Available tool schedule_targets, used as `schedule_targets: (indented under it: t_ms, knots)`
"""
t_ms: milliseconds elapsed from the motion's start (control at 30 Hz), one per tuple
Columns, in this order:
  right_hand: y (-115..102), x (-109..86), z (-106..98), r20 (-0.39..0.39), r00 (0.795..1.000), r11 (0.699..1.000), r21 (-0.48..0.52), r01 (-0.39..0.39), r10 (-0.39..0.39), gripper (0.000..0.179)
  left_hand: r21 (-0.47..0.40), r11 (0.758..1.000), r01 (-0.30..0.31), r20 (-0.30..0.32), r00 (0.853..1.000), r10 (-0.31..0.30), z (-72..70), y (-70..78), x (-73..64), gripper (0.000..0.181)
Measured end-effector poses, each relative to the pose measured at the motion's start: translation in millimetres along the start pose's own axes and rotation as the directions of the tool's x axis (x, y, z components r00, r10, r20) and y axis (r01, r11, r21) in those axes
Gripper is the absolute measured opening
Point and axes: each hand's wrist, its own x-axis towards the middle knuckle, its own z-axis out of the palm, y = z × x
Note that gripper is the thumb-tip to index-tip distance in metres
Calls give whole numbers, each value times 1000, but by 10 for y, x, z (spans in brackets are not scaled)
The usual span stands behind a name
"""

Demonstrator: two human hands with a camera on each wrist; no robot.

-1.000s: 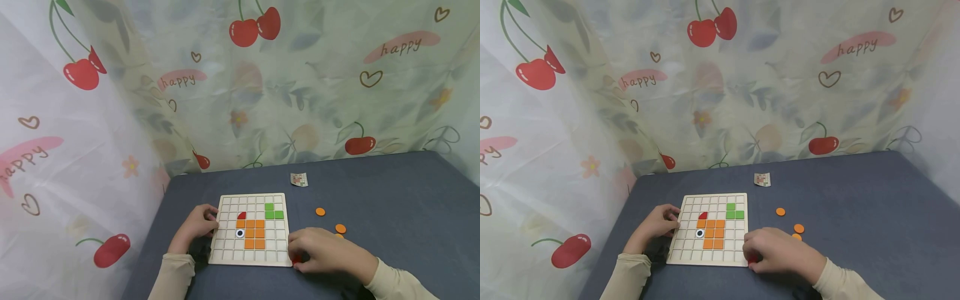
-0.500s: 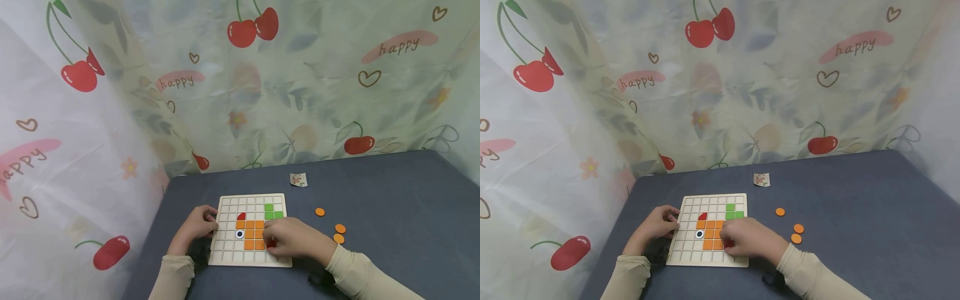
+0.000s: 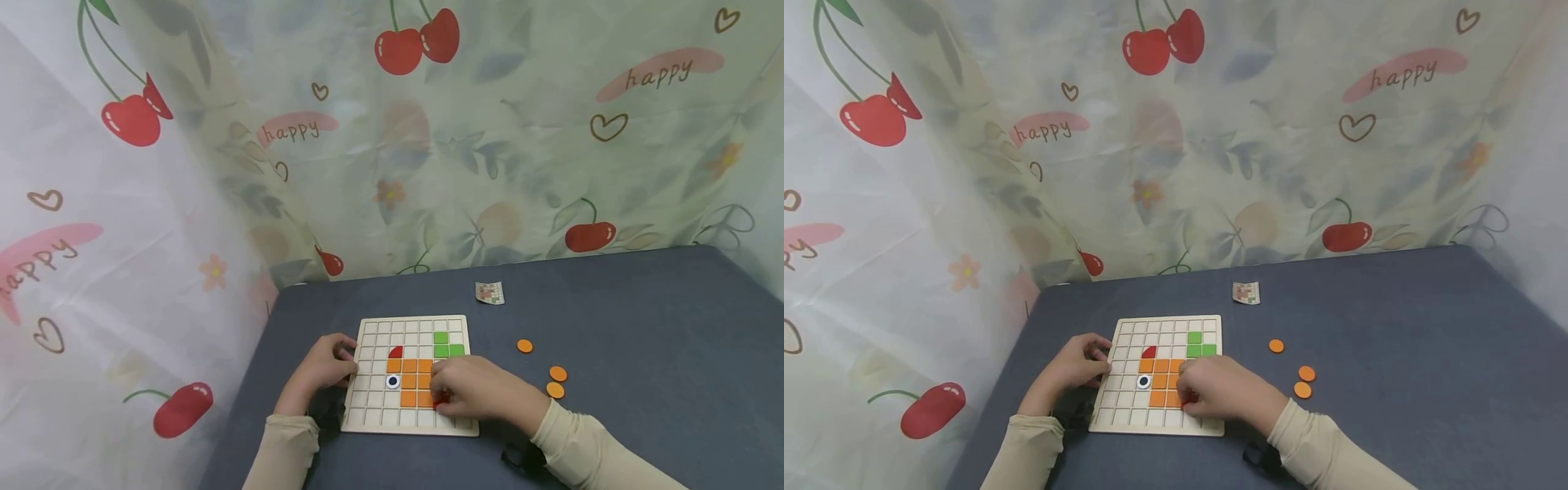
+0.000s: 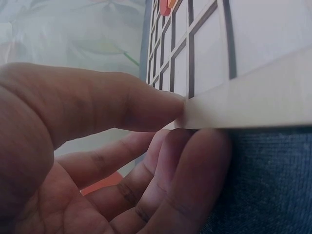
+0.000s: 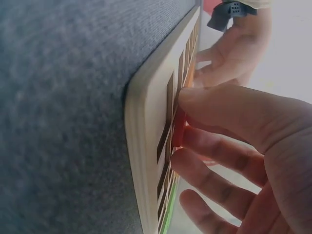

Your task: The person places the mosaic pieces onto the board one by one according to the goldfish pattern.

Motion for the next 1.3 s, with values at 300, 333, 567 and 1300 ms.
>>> schedule_targets:
  t_ms: [300,333,567,1300]
  knots:
    - [37,-23,-9,-4,1000,1000,15,-6,6,8,1,1000,-4,4,1000,4,5,-5,3,42]
    - [48,-27,-9,-6,1000,1000,20,-9,9,8,-1,1000,-6,5,1000,6,6,2,1,42]
    - [88,-43,-11,-8,1000,999,41,-22,22,7,-17,1000,-15,8,1000,15,8,18,4,42]
    - [403,-886,-375,25,997,988,129,-81,78,22,-6,1000,-5,9,1000,5,-6,-17,7,41]
